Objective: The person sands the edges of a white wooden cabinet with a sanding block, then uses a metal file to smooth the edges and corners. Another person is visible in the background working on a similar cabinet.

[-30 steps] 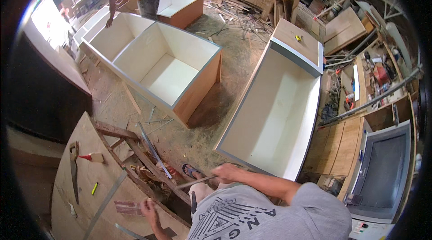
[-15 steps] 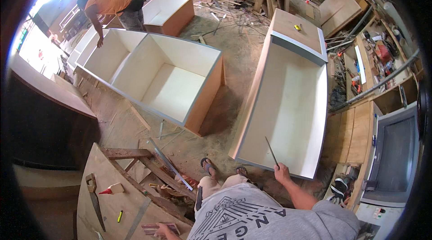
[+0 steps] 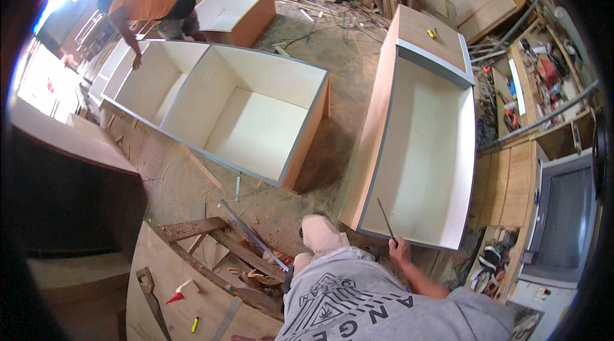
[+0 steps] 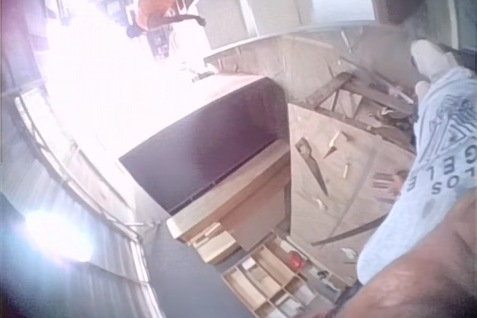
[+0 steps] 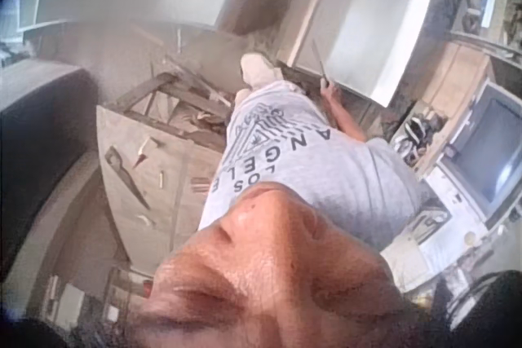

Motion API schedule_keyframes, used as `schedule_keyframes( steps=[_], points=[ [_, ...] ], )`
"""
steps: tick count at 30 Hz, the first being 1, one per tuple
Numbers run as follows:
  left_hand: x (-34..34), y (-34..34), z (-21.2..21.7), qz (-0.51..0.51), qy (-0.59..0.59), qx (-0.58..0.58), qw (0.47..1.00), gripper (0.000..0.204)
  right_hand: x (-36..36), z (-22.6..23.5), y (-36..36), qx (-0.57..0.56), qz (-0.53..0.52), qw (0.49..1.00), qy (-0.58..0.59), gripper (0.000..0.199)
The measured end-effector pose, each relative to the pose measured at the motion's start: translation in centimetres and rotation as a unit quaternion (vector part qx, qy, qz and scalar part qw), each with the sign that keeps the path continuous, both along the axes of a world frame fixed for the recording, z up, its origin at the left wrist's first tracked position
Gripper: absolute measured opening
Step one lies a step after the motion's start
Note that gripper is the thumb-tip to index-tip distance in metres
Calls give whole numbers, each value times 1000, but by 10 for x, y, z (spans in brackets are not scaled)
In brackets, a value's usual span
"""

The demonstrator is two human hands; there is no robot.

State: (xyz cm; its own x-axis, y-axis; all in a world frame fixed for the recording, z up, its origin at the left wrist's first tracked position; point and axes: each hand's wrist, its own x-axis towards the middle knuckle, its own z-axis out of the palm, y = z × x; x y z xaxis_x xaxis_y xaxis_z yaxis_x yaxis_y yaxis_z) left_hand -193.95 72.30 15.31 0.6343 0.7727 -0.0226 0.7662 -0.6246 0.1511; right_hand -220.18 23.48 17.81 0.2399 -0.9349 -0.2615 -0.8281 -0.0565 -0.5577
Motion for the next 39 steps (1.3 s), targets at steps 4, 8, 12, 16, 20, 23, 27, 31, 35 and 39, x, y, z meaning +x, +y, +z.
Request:
schedule_keyframes(
  steps=[4, 8, 12, 16, 20, 23, 27, 31, 35, 39],
  points=[
    [41, -47, -5, -64, 5, -3, 998, 84, 11, 4, -22, -47, -52, 996, 47, 35],
    [93, -106, -9, -112, 7, -6, 994, 80, 29, -18, -51, -37, -74, 996, 22, 26],
    [146, -186, -15, -180, 12, -12, 984, 77, 52, -54, -85, -81, -136, 987, 17, 25],
    [205, -277, -18, -252, 0, -7, 968, 73, 98, -62, -145, 57, -241, 962, -111, 27],
    [272, -368, -5, -363, -11, -3, 932, 69, 130, -75, -221, 35, -255, 954, -151, 24],
    [349, -430, 0, -519, -20, 23, 854, 67, 136, -86, -273, -4, -318, 932, -172, 24],
    [393, -609, 47, -584, -32, -245, 774, 27, 129, -63, -325, -32, -358, 897, -259, 19],
    [434, -737, 16, -640, -62, -357, 678, 17, 143, -31, -356, -141, -337, 909, -201, 17],
    [347, -927, 49, -718, 63, -372, 585, 12, 133, -16, -348, -58, -458, 858, -225, 17],
    [301, -1096, 26, -792, 152, -344, 482, 22, 141, -15, -348, -76, -506, 840, -182, 15]
  ],
)
